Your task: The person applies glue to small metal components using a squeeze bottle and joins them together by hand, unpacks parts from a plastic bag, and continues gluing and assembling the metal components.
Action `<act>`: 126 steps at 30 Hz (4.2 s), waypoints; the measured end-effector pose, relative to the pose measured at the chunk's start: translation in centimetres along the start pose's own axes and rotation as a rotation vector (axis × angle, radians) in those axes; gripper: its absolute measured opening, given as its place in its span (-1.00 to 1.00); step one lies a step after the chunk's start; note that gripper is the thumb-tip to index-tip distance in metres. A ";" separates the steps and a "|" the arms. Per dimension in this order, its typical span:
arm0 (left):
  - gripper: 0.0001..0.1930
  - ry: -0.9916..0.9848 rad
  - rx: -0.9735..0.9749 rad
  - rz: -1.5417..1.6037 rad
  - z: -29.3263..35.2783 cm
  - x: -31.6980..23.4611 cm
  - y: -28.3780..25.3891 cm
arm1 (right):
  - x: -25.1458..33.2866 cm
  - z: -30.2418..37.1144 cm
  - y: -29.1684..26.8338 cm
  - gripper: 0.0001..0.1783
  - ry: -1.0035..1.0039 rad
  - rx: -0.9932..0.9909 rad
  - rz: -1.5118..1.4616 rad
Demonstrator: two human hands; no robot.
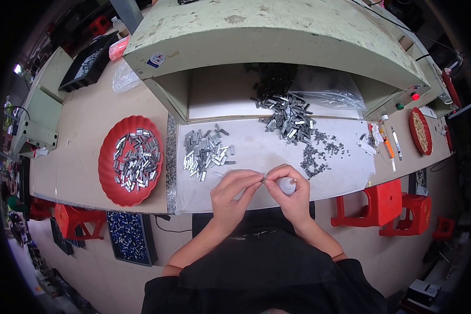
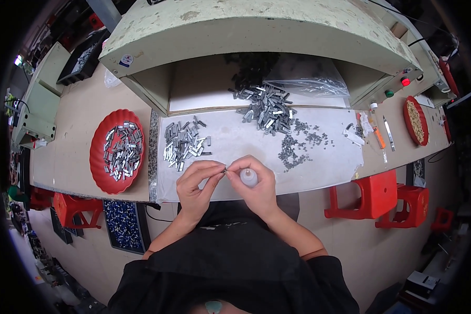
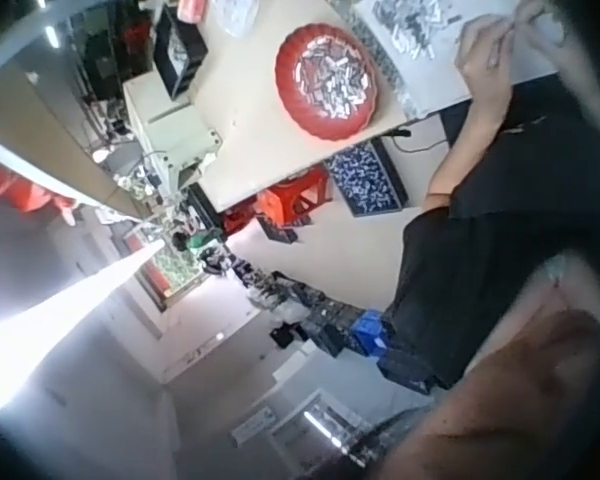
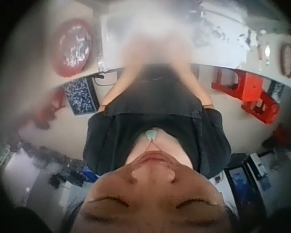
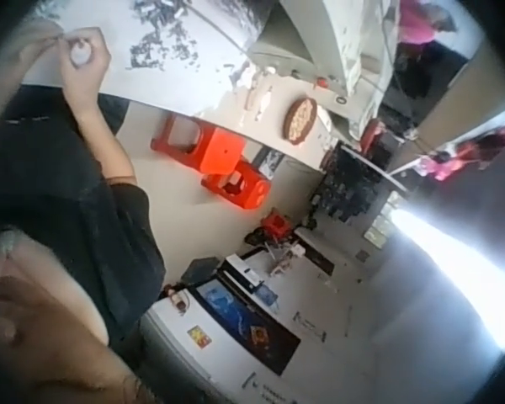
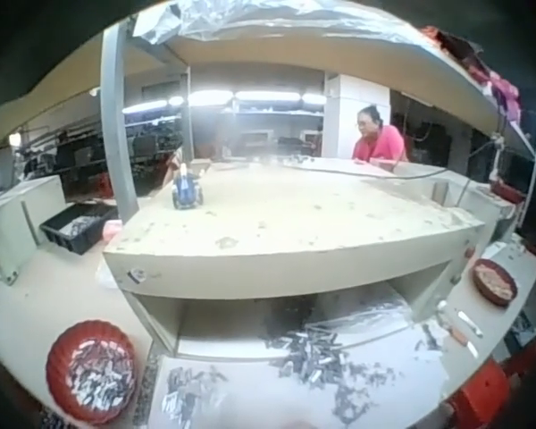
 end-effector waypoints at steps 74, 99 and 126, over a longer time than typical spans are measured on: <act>-0.90 -0.261 0.108 0.361 0.1 1.6 0.7 | -0.9 -0.5 -0.1 -0.96 0.209 -0.008 -0.287; -0.82 -0.220 0.144 0.214 0.0 2.0 1.1 | -1.4 -0.5 -0.3 -0.92 0.139 -0.087 -0.304; -0.80 0.031 0.116 -0.194 -0.2 1.2 0.8 | -2.2 -0.1 -1.2 -0.95 0.219 -0.064 -0.126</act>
Point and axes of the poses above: each hand's wrist, its own z-axis away from the middle knuckle, its own y-axis out of the palm, x = y × z, the point moved 1 cm from there along -z, towards the middle knuckle, and after that the axes turned 13 degrees about -z, right-handed, at the moved point
